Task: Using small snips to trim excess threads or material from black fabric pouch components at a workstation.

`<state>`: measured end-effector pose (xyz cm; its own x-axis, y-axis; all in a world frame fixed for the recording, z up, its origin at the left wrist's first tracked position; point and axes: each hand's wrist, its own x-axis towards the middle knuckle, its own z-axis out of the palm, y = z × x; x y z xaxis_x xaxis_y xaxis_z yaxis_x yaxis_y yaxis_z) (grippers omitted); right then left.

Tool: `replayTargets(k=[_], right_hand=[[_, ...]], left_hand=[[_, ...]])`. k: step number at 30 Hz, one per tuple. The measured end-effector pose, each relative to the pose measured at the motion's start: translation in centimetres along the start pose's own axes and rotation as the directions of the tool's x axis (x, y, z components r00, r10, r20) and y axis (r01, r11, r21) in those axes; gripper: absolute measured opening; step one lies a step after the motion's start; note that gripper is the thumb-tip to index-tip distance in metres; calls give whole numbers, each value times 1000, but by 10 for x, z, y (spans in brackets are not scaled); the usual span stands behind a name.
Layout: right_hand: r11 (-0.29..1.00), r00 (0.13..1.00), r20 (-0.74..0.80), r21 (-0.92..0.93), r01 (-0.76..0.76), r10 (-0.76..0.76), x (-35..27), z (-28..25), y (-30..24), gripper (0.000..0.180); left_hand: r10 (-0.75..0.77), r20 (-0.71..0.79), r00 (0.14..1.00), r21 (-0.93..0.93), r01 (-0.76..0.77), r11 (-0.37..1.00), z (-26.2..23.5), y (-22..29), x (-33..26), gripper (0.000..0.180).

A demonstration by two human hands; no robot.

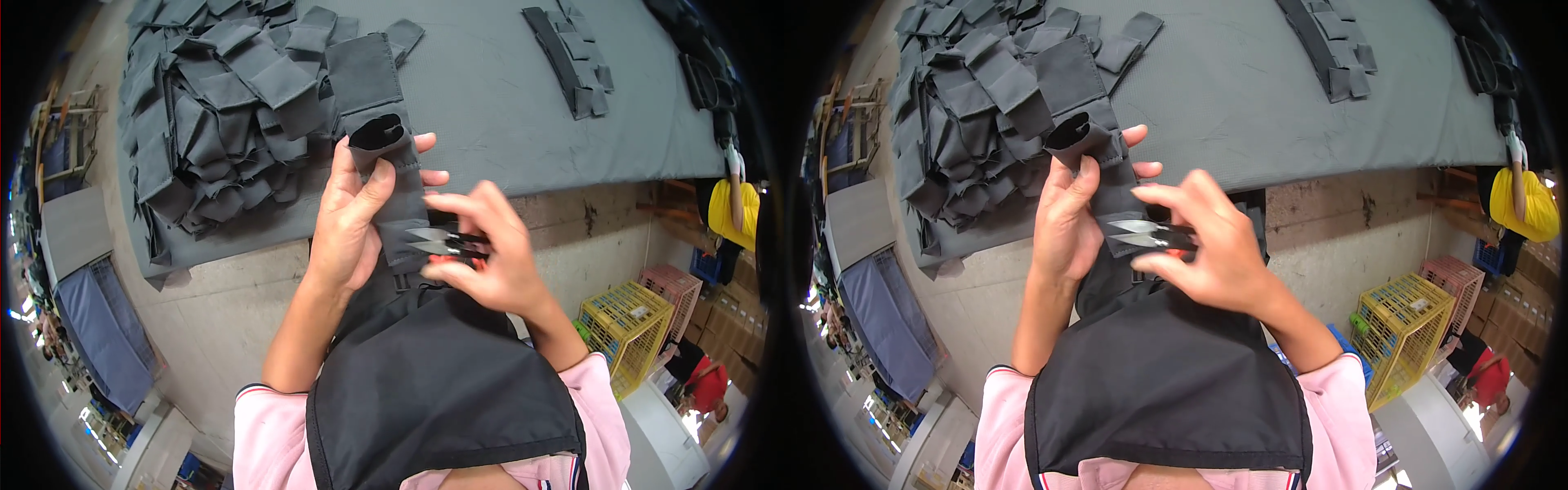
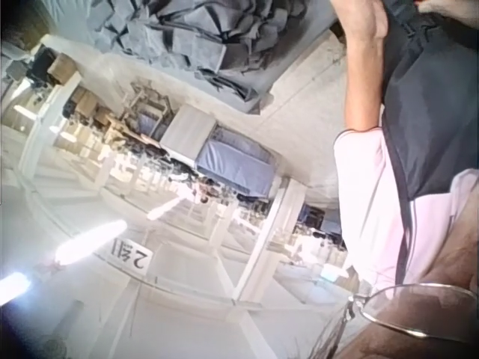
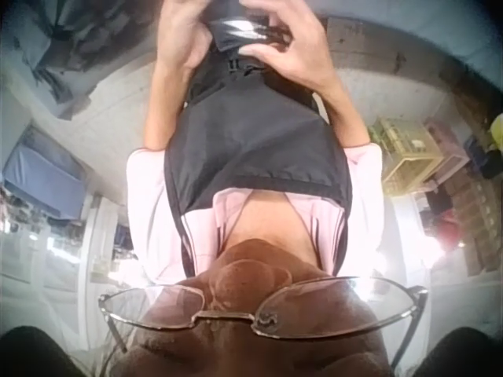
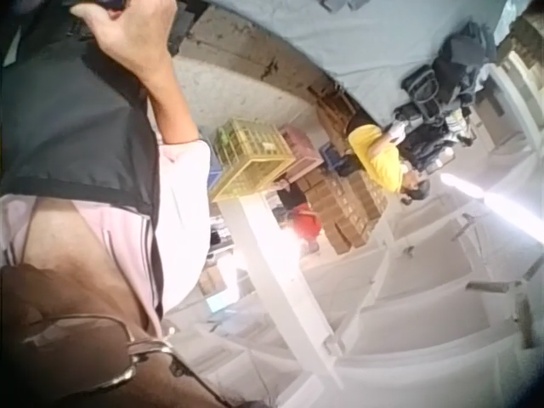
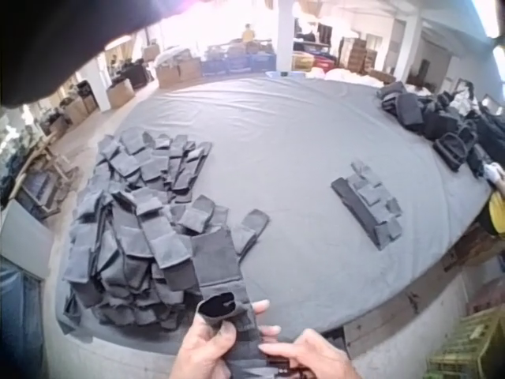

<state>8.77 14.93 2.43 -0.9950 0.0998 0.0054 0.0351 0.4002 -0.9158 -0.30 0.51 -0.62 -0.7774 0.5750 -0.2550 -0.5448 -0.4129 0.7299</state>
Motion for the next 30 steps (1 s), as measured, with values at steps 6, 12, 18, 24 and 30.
replayTargets(k=[6, 12, 18, 24, 30], right_hand=[[774, 823, 109, -292, 562, -557, -22, 29, 10, 17], [873, 891, 258, -225, 432, -374, -15, 26, 18, 31], [951, 959, -225, -294, 100, -170, -16, 7, 21, 37], [959, 977, -146, -261, 111, -153, -21, 8, 24, 35], [858, 933, -134, -453, 241, -333, -21, 13, 26, 37]], left_hand=[[-131, -132, 982, -156, 110, 982, -4, 9, 10, 36], [30, -228, 973, 89, -10, 996, 2, 2, 11, 37], [-10, -197, 980, 71, 25, 997, 1, 1, 6, 34], [-14, -203, 979, 60, 26, 998, -1, 0, 4, 35], [-34, -175, 984, 83, 49, 995, 4, 0, 2, 35]])
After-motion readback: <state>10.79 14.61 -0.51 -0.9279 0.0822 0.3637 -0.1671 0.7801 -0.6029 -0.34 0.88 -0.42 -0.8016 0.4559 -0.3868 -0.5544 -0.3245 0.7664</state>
